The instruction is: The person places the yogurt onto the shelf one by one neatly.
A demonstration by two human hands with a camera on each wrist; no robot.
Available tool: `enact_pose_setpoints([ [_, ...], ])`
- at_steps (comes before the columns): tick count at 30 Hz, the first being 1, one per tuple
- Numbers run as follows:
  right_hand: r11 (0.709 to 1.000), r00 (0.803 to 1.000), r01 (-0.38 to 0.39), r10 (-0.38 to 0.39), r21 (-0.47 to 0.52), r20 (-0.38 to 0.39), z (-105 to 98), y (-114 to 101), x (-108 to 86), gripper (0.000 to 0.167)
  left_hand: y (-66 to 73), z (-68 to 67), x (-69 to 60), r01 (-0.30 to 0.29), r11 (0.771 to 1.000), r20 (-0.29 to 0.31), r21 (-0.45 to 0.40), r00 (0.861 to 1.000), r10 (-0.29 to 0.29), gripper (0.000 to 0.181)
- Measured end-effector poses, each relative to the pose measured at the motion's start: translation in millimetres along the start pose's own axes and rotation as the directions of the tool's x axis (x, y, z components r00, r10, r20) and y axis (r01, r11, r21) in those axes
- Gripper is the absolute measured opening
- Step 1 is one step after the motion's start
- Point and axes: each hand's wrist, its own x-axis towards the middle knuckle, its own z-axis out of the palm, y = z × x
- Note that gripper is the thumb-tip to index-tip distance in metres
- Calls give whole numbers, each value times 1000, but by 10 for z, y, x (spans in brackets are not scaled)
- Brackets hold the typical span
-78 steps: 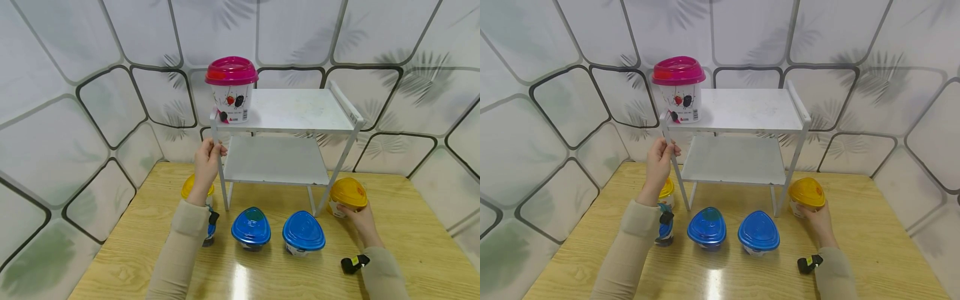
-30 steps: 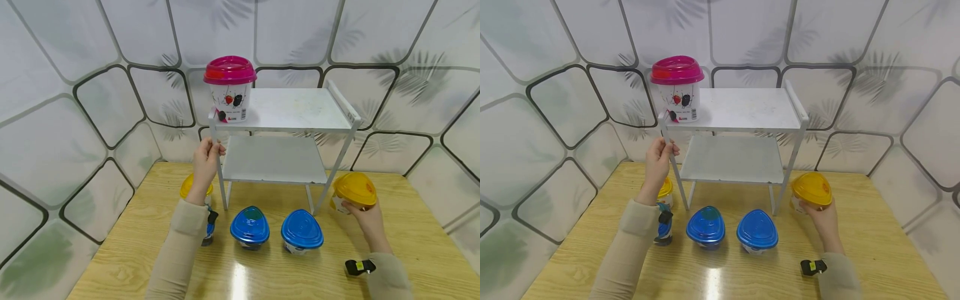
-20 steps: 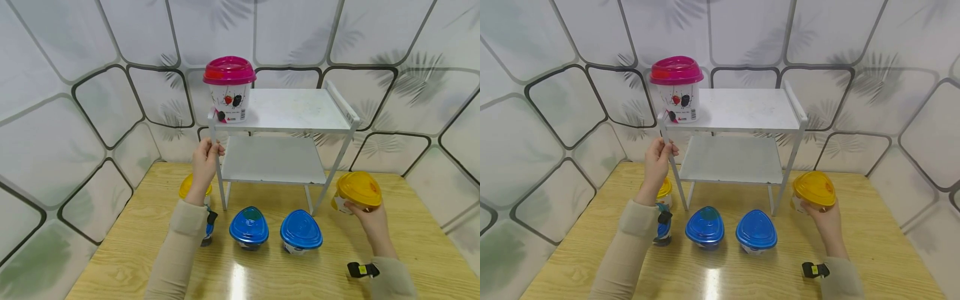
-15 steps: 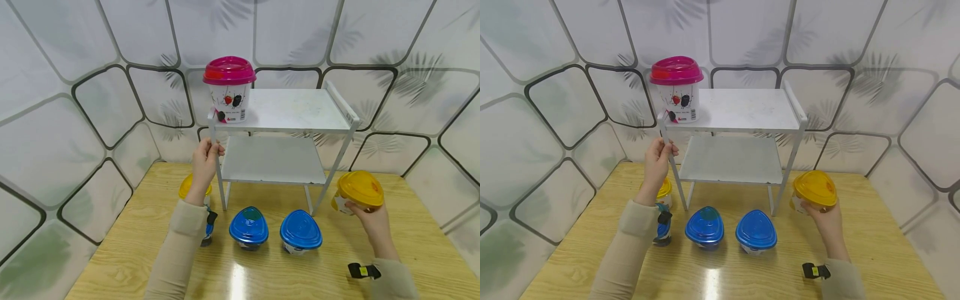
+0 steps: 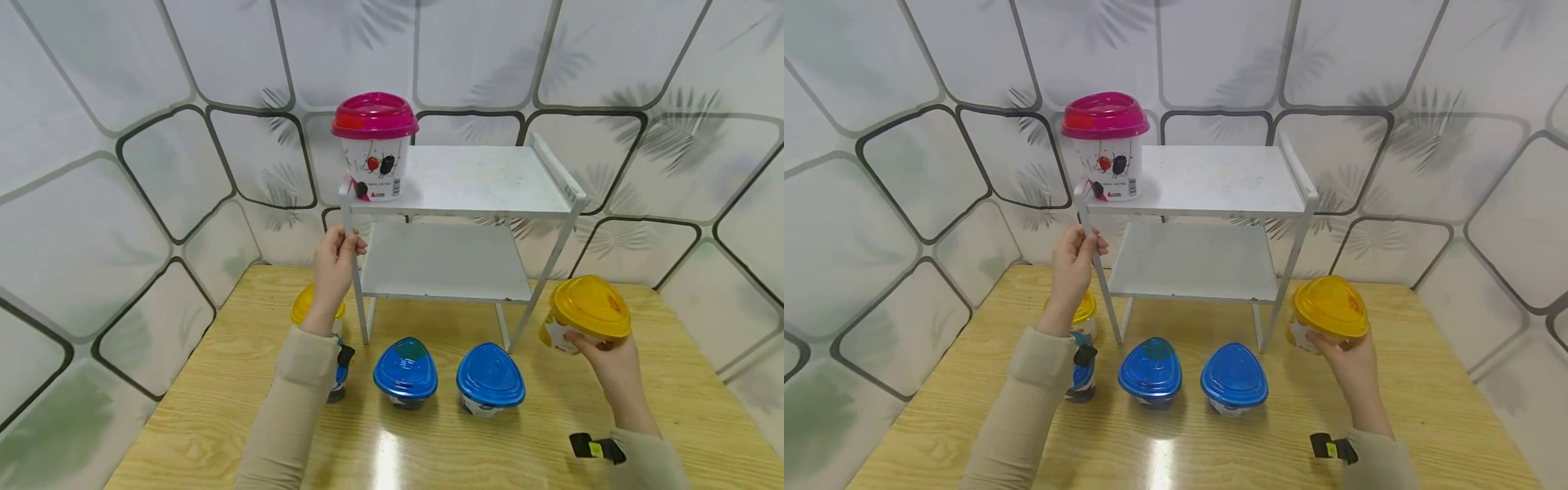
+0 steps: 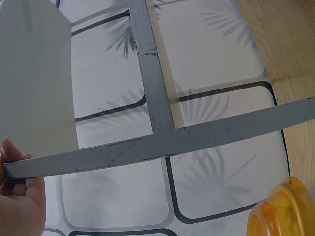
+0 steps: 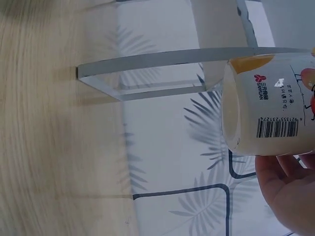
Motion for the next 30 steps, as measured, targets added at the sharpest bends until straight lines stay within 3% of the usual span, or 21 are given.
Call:
enact_pose_setpoints([
  [2, 1000, 1000, 6, -6, -24, -1, 5, -21, -14, 56, -1, 1, 0, -4, 1000, -1, 4, 1000, 4, 11],
  [10, 993, 999, 44, -45, 110, 14, 37, -129, -45, 52, -3, 2, 1, -12, 1000, -4, 6, 1000, 12, 11],
  [17, 994, 998, 51, -53, 97, 15, 71, -211, -99, 49, -11, 3, -1, 8, 1000, -4, 7, 1000, -8, 10],
  [30, 983, 990, 129, -136, 129, 44, 138, -361, -148, 48, 0, 4, -7, 6, 1000, -11, 16, 1000, -6, 12],
])
